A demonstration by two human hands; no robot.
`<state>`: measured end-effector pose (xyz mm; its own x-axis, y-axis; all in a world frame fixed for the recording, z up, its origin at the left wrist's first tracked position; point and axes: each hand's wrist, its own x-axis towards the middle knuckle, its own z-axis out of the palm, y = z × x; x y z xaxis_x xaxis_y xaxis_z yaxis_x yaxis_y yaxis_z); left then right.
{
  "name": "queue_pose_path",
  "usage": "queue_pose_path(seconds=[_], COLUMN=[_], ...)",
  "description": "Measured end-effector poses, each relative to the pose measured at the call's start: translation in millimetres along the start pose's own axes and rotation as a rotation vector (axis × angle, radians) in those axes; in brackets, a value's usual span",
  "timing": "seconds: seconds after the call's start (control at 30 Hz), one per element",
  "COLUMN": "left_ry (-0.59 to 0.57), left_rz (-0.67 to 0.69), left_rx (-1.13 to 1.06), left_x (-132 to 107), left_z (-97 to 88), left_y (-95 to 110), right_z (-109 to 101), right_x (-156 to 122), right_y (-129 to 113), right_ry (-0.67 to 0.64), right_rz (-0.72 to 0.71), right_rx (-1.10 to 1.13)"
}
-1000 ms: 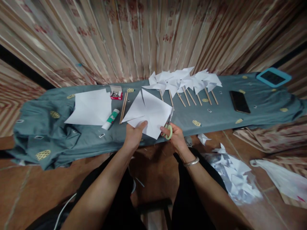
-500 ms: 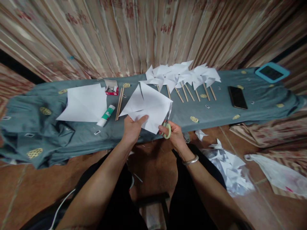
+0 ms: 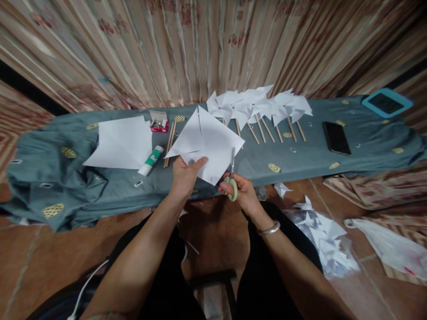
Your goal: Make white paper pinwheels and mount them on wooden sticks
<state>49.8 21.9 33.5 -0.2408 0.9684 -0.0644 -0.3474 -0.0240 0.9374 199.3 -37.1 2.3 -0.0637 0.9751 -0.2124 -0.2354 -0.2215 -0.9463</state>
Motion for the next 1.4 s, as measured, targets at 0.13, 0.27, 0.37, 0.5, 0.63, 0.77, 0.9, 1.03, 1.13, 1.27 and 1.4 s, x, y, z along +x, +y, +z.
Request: queue_pose_path(seconds=[0.13,0.27,0.37,0.5,0.63,0.77,0.9,1.03,1.13,1.27,1.4], left_ry=[0.003,0.019,0.047,0.075,0.070,0.055,0.085,0.071,0.063,0.051,0.075], left_rz=[0.045,0.055,0.060,0.076,0.087,0.088,0.100,0.122,0.119,0.104,0.098], left_rx=[0.023,0.029,0.067,0.073,0.030,0.014,0.030,0.032,0.037,0.056,0.096], left_x=[4.3,11.1,16.0,19.4,19.5,20.1,22.9,23.7,21.7,19.5,20.4], left_z=[-2.4,-7.1,-10.9,-13.3,-12.7,-13.5,-16.6,-18.0,-16.5,-14.1,-13.9], left_y=[1.4,0.5,-0.2,1.7,5.9,7.3,6.4,7.0,7.2,3.5,-3.2], right_z=[-0.1,-1.3,-0.3,2.8,3.9,3.0,0.8,-1.5,-1.7,1.5,5.2], right_x=[-7.9,-16.6,-21.8,-28.4,-33.3,-34.5,-34.8,-35.3,-35.0,-34.1,-33.2], right_y=[0.0,0.8,0.7,1.0,3.7,6.0,6.7,7.4,8.1,9.1,10.6], right_ry=[-0.071,-0.200,-0.276,-0.382,-0.441,-0.443,-0.465,-0.463,-0.449,-0.435,-0.421], right_rz=[-0.017,-0.019,0.004,0.071,0.108,0.111,0.129,0.131,0.121,0.152,0.138], right_rx=[-0.104,-0.182,-0.212,-0.217,-0.252,-0.278,-0.334,-0.349,-0.325,-0.236,-0.228])
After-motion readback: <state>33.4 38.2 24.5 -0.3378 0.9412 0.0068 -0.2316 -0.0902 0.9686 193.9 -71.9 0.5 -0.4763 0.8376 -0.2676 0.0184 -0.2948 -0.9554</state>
